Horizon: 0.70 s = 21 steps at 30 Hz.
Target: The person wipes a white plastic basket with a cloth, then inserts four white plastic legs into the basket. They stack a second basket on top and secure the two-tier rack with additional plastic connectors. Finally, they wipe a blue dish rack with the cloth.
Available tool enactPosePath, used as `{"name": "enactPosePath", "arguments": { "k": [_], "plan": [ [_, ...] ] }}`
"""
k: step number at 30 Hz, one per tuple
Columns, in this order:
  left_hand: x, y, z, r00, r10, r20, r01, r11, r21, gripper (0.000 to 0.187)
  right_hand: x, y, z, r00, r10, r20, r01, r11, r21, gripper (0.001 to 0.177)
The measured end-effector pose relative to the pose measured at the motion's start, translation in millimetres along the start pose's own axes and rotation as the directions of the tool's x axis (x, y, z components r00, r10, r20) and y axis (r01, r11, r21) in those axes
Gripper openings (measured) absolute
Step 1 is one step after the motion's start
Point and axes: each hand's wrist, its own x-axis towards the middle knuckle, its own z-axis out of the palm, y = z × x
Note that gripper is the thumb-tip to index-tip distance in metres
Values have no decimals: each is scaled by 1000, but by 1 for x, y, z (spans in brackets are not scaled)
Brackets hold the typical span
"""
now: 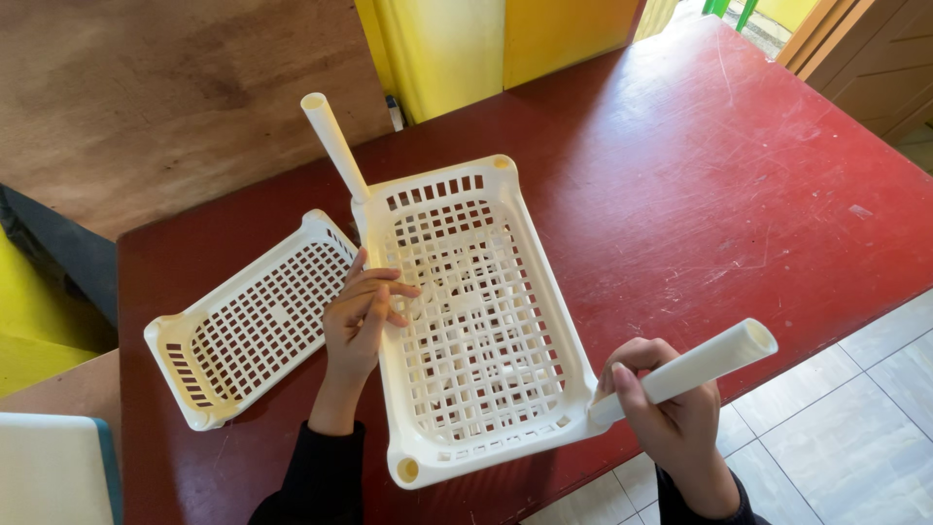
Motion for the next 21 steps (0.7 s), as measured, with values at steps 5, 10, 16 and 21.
{"name": "enactPosePath", "arguments": {
  "k": [5, 10, 16, 21],
  "plan": [
    [2, 3, 1, 1000, 7, -5, -7, 1000, -24, 51, 12, -11, 6, 971, -226, 72, 234, 964, -129, 25],
    [20, 37, -1, 980, 71, 188, -115, 965, 234, 37, 16, -22, 8, 977, -208, 52, 214, 947, -240, 32],
    [31, 125, 40, 834, 259, 488, -364, 922, 132, 18, 22, -23, 12, 951, -293, 96, 307, 925, -225, 30],
    [29, 187, 72, 782, 301, 546, -289, 951, -111, 46, 14, -15, 11, 952, -294, 87, 293, 956, 16, 24]
  ]
}}
